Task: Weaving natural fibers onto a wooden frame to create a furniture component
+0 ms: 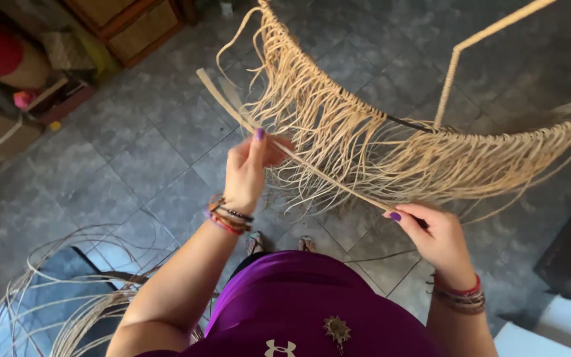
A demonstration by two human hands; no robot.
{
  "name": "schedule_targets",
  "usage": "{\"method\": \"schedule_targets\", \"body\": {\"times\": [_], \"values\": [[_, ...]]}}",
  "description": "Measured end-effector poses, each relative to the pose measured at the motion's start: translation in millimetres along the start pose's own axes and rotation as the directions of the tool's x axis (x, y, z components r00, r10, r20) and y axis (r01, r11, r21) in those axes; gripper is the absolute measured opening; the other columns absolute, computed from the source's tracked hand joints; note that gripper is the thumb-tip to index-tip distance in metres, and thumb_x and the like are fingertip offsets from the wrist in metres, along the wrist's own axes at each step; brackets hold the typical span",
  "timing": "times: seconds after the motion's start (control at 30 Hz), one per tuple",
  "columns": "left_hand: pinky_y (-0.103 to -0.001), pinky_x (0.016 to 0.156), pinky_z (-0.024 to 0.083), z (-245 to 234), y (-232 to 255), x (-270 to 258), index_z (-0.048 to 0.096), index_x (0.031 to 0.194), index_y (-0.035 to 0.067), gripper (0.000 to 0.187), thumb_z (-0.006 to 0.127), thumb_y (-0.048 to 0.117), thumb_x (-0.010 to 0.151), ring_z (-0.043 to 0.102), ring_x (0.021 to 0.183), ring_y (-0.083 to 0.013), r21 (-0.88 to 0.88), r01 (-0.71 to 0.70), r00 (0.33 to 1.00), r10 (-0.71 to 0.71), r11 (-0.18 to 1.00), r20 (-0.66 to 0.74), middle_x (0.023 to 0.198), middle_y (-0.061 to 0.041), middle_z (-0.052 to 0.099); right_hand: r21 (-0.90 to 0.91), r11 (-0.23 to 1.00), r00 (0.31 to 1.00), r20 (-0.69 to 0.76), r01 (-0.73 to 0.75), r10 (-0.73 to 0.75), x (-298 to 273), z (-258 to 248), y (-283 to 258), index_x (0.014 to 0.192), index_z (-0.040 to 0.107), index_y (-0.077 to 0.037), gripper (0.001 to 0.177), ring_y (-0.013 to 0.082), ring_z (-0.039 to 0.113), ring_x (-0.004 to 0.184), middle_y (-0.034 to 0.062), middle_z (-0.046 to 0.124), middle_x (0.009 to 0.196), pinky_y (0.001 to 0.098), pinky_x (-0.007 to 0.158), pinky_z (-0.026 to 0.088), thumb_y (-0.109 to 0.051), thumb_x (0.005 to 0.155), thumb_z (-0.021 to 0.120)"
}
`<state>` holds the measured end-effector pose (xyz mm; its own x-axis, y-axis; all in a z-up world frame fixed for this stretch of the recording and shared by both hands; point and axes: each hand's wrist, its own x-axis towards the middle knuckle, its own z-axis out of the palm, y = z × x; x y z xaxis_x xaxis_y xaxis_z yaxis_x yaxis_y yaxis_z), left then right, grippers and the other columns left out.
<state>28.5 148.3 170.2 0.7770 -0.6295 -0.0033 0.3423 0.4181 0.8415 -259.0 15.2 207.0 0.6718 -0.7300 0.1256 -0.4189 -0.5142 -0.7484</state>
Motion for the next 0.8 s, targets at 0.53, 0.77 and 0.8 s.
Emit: {"method": "schedule_targets", "body": {"times": [0.53, 0.77, 0.8], "values": [[-0.045, 0.042, 0.038, -5.5, 26.2, 18.3, 0.059, 0.112, 0.013, 0.024, 0.050, 0.008, 0.090, 0.052, 0.045, -0.0235, 0.577, -0.804, 0.542, -0.222, 0.142, 0.810, 0.061, -0.001, 0.054, -0.244, 0.954, 0.977, 0.080, -0.175, 0.199, -15.6, -68.9, -11.1, 0.106, 0.081, -0.014, 0.021, 0.0045, 0.050, 0.056, -0.0062, 0.079, 0.084, 0.0224, 0.055, 0.037, -0.018, 0.098, 0.062], [-0.044, 0.121, 0.027, 40.6, 52.2, 20.4, 0.048, 0.149, 0.015, 0.059, 0.048, 0.047, 0.099, 0.041, 0.144, -0.0300, 0.899, -0.417, 0.601, -0.702, 0.130, 0.381, 0.154, -0.011, 0.047, -0.329, 0.929, 0.958, 0.168, -0.168, 0.233, -2.2, -68.5, 3.9, 0.103, 0.083, -0.021, 0.021, 0.0069, 0.047, 0.050, -0.0083, 0.077, 0.071, 0.0251, 0.053, 0.036, -0.025, 0.095, 0.064], [-0.044, 0.121, 0.027, 59.1, 50.2, 8.7, 0.048, 0.149, 0.015, 0.059, 0.048, 0.047, 0.099, 0.041, 0.144, -0.0300, 0.901, -0.414, 0.604, -0.702, 0.128, 0.377, 0.154, -0.011, 0.047, -0.328, 0.930, 0.958, 0.171, -0.166, 0.231, 7.2, -54.3, -7.2, 0.103, 0.083, -0.021, 0.021, 0.0069, 0.047, 0.050, -0.0083, 0.077, 0.071, 0.0251, 0.053, 0.036, -0.025, 0.095, 0.064]]}}
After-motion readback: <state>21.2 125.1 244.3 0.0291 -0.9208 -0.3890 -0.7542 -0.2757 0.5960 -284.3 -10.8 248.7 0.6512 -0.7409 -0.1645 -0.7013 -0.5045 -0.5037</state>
